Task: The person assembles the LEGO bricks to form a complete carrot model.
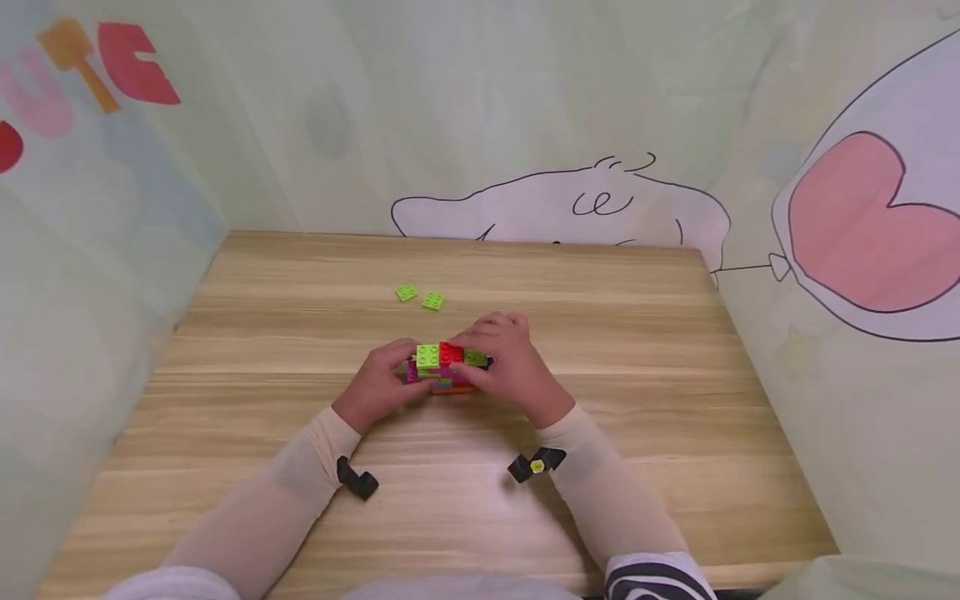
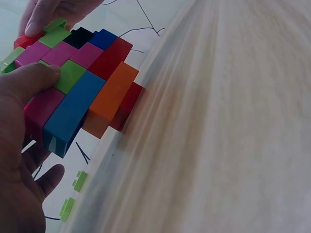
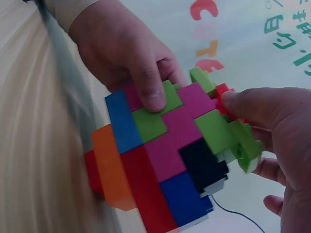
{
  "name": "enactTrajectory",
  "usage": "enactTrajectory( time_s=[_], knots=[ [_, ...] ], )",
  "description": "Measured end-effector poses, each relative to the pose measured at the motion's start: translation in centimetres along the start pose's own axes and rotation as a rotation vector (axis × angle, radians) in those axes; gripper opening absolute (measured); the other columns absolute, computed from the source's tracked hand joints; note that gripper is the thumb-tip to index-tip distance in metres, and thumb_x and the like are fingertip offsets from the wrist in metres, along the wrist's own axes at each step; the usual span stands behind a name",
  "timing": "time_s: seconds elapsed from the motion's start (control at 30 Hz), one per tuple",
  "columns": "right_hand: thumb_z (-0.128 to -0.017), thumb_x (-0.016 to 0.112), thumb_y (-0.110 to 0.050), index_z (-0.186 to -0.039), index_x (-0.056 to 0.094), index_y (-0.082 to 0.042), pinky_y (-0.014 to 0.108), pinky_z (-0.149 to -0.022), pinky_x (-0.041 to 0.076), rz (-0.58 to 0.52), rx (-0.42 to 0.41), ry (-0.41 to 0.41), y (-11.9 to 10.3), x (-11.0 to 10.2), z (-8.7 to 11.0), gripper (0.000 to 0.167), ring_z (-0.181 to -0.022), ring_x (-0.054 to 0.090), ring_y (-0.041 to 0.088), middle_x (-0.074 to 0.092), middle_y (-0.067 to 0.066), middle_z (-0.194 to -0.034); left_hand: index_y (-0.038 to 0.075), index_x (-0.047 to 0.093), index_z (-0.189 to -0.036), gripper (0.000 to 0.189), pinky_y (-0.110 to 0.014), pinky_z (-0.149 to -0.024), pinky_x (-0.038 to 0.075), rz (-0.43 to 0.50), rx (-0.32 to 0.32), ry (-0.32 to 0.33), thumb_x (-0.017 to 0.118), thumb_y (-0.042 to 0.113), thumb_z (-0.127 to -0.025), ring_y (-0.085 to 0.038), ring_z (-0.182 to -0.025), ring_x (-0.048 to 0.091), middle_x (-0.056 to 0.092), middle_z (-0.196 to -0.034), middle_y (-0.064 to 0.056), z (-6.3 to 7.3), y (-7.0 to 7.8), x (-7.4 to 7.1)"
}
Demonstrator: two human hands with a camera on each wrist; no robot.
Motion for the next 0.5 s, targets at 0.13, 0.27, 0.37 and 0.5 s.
enactTrajectory(
  time_s=[0.13, 0.27, 0.37, 0.5],
  knots=[
    [-0.087, 0.087, -0.027, -0.113, 0.081, -0.018, 0.051, -0.101, 0.033, 0.012, 0.008, -0.008, -0.02, -0.03, -0.06, 0.029, -0.109, 0.06, 0.017, 0.076, -0.005, -0.108, 0.01, 0.073, -0.114, 0.035, -0.039, -0.091, 0.058, 0.012, 0.011, 0.003, 0.089, 0.016, -0.083, -0.015, -0.104, 0.065, 0.071, -0.112, -0.001, 0.02, -0.04, 0.0],
    [-0.087, 0.086, -0.026, -0.114, 0.081, -0.016, 0.049, -0.099, 0.034, -0.002, 0.017, -0.038, -0.17, -0.17, -0.21, 0.029, -0.11, 0.06, 0.018, 0.076, -0.003, -0.109, 0.01, 0.073, -0.112, 0.035, -0.037, -0.089, 0.057, 0.013, 0.013, 0.004, 0.09, 0.015, -0.082, -0.014, -0.101, 0.064, 0.071, -0.111, 0.0, 0.02, 0.0, 0.0],
    [-0.087, 0.087, -0.025, -0.113, 0.081, -0.014, 0.047, -0.098, 0.036, -0.017, 0.023, -0.056, -0.37, -0.4, -0.33, 0.029, -0.11, 0.061, 0.018, 0.076, -0.002, -0.109, 0.01, 0.073, -0.112, 0.035, -0.038, -0.089, 0.057, 0.009, 0.02, 0.009, 0.09, 0.015, -0.081, -0.014, -0.101, 0.064, 0.071, -0.11, -0.001, 0.0, 0.04, 0.01],
    [-0.086, 0.087, -0.022, -0.11, 0.081, -0.013, 0.044, -0.096, 0.036, -0.011, 0.032, -0.09, -0.69, -0.73, -0.52, 0.026, -0.11, 0.059, 0.016, 0.075, -0.004, -0.108, 0.01, 0.073, -0.112, 0.034, -0.038, -0.09, 0.057, 0.015, 0.021, 0.007, 0.089, 0.014, -0.082, -0.014, -0.1, 0.064, 0.071, -0.11, 0.0, -0.03, 0.08, 0.07]
  ],
)
Point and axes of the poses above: each hand's wrist, its own z-axis away from the middle knuckle, its own x-axis out of the palm, y = z × x, the point moved 2 cm from there along -z, towards the middle knuckle
